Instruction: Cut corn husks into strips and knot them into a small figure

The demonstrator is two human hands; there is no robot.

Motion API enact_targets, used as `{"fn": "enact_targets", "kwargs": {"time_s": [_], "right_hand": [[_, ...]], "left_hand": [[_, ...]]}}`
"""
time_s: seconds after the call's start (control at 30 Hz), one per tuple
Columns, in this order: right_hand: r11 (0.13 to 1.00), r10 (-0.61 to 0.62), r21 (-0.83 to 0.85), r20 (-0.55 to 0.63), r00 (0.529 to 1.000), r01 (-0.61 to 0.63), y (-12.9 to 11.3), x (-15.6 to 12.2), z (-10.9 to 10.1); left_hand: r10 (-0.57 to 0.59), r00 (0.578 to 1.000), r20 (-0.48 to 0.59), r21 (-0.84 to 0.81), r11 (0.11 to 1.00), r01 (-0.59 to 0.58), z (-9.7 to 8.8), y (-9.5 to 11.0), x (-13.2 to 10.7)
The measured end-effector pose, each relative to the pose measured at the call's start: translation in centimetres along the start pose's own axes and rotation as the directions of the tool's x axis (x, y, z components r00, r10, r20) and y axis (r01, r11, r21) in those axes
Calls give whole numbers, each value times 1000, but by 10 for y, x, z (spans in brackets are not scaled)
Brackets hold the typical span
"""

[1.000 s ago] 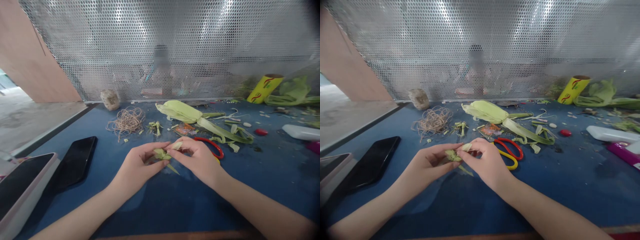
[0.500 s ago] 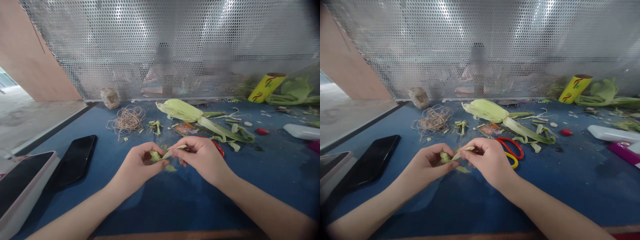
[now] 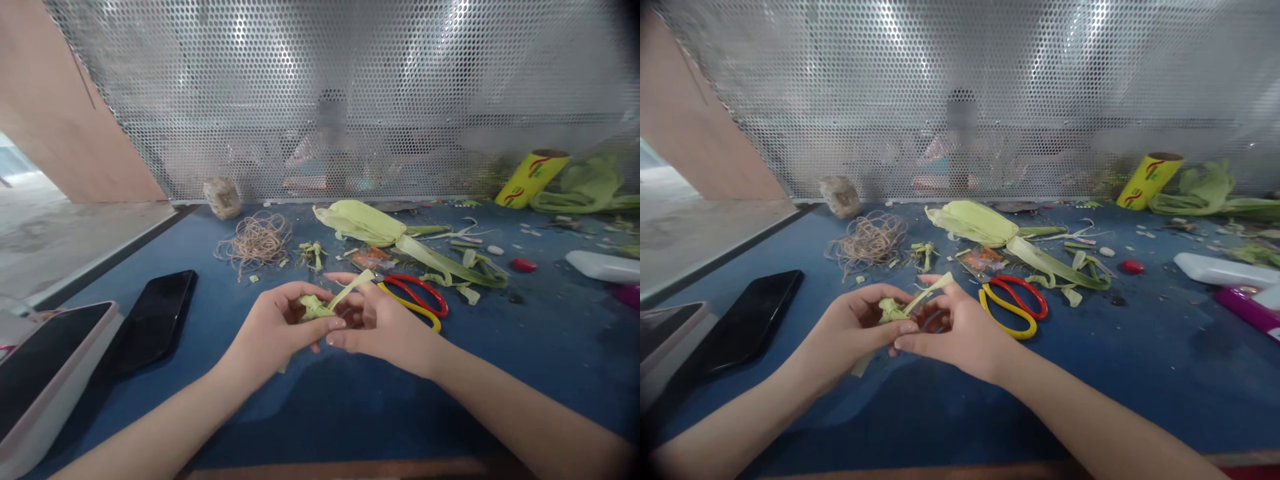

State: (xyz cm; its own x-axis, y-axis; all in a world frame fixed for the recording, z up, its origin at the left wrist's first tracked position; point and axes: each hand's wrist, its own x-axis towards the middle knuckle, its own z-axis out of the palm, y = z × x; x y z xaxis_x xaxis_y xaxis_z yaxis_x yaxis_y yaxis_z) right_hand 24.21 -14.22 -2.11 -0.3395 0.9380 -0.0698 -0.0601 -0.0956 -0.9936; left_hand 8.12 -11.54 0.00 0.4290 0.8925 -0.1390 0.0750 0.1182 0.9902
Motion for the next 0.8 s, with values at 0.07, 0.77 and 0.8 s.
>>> {"fn": "enact_targets", "kwargs": {"time_s": [0.07, 0.77, 0.8], "right_hand": [[998, -13, 61, -4, 1000, 13, -1, 0, 2], [962, -220, -189, -107, 970, 197, -3, 0, -4], [953, -233, -224, -119, 965, 202, -3, -1, -4]], "left_hand": [[16, 1000, 1, 8, 1000, -16, 0, 0, 0], [177, 980, 95, 254, 947, -196, -6, 12, -5], [193, 977, 89, 296, 932, -211, -7, 11, -4]]}}
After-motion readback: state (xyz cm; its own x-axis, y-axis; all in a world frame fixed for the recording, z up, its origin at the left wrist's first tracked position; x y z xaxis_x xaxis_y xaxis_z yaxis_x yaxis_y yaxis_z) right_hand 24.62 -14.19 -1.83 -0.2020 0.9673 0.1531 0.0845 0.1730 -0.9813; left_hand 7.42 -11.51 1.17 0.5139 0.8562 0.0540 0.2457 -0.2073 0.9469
